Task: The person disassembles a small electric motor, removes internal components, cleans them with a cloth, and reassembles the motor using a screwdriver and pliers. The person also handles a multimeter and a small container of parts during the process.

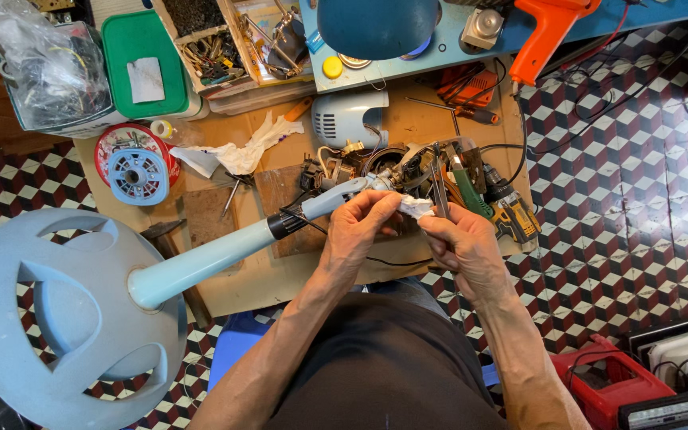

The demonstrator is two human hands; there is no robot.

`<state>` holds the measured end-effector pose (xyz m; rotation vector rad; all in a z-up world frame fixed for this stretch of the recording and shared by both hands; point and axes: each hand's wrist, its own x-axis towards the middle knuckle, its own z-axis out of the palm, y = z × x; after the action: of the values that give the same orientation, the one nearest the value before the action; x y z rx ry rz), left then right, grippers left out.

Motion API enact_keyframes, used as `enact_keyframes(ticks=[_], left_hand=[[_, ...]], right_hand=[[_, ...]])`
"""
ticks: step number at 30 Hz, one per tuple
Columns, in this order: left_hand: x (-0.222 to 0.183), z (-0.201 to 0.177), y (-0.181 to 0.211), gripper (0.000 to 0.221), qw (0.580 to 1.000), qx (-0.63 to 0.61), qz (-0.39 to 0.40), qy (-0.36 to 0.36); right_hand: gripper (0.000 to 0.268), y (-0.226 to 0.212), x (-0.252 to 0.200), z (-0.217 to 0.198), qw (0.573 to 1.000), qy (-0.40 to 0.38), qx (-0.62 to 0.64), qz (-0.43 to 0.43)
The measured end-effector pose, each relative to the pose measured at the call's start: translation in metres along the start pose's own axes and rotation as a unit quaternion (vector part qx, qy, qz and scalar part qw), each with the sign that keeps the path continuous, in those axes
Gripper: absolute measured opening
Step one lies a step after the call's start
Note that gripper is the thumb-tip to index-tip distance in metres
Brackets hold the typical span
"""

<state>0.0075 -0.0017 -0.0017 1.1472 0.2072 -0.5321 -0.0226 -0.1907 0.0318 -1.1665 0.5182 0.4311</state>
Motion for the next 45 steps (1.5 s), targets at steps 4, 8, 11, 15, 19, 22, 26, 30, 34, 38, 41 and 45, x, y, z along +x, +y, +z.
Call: enact_keyframes(ticks=[4,8,11,15,19,22,26,30,34,38,41,45], left_hand=[[-0.001,0.007,-0.001,0.031,0.999,-0.013,-0.035,0.008],[-0.001,0.010,0.000,0.026,0.999,0.042,0.010,0.032],[-0.001,0.015,0.001,0.021,0.983,0.147,0.060,0.089],[-0.005,0.024,0.004,0.017,0.950,0.254,0.152,0.095],[-0.008,0.018,0.006,0.025,0.964,0.223,0.142,0.038],[-0.004,0.010,0.002,0.030,0.974,0.196,0.110,0.020],[0.013,0.003,-0.011,0.030,0.999,0.003,-0.033,0.034],[0.027,-0.006,-0.020,0.029,0.955,-0.259,-0.136,0.058],[0.031,-0.012,-0.025,0.018,0.923,-0.347,-0.153,0.060],[0.031,-0.013,-0.027,0.018,0.920,-0.363,-0.146,0.025],[0.028,-0.012,-0.027,0.019,0.926,-0.352,-0.136,0.022],[0.025,-0.008,-0.027,0.020,0.930,-0.345,-0.128,0.018]], right_hand=[[0.011,0.000,0.003,0.006,1.000,0.021,0.003,0.016],[0.011,0.000,0.002,0.011,0.996,0.049,-0.076,-0.009],[0.014,-0.001,-0.002,0.018,0.975,0.075,-0.202,-0.055],[0.016,-0.003,-0.003,0.026,0.946,0.107,-0.301,-0.060],[0.022,-0.007,-0.001,0.024,0.930,0.076,-0.349,-0.086],[0.028,-0.012,-0.001,0.016,0.972,0.029,-0.232,-0.022],[0.034,-0.010,0.000,0.008,0.994,0.003,-0.107,0.033],[0.040,0.001,-0.007,0.005,0.990,0.069,-0.123,-0.020],[0.041,0.015,-0.010,0.007,0.989,0.091,-0.110,-0.020],[0.038,0.023,-0.012,0.016,0.986,0.133,-0.097,-0.020],[0.035,0.024,-0.016,0.025,0.960,0.161,-0.202,-0.111],[0.032,0.018,-0.017,0.034,0.927,0.159,-0.290,-0.176]])
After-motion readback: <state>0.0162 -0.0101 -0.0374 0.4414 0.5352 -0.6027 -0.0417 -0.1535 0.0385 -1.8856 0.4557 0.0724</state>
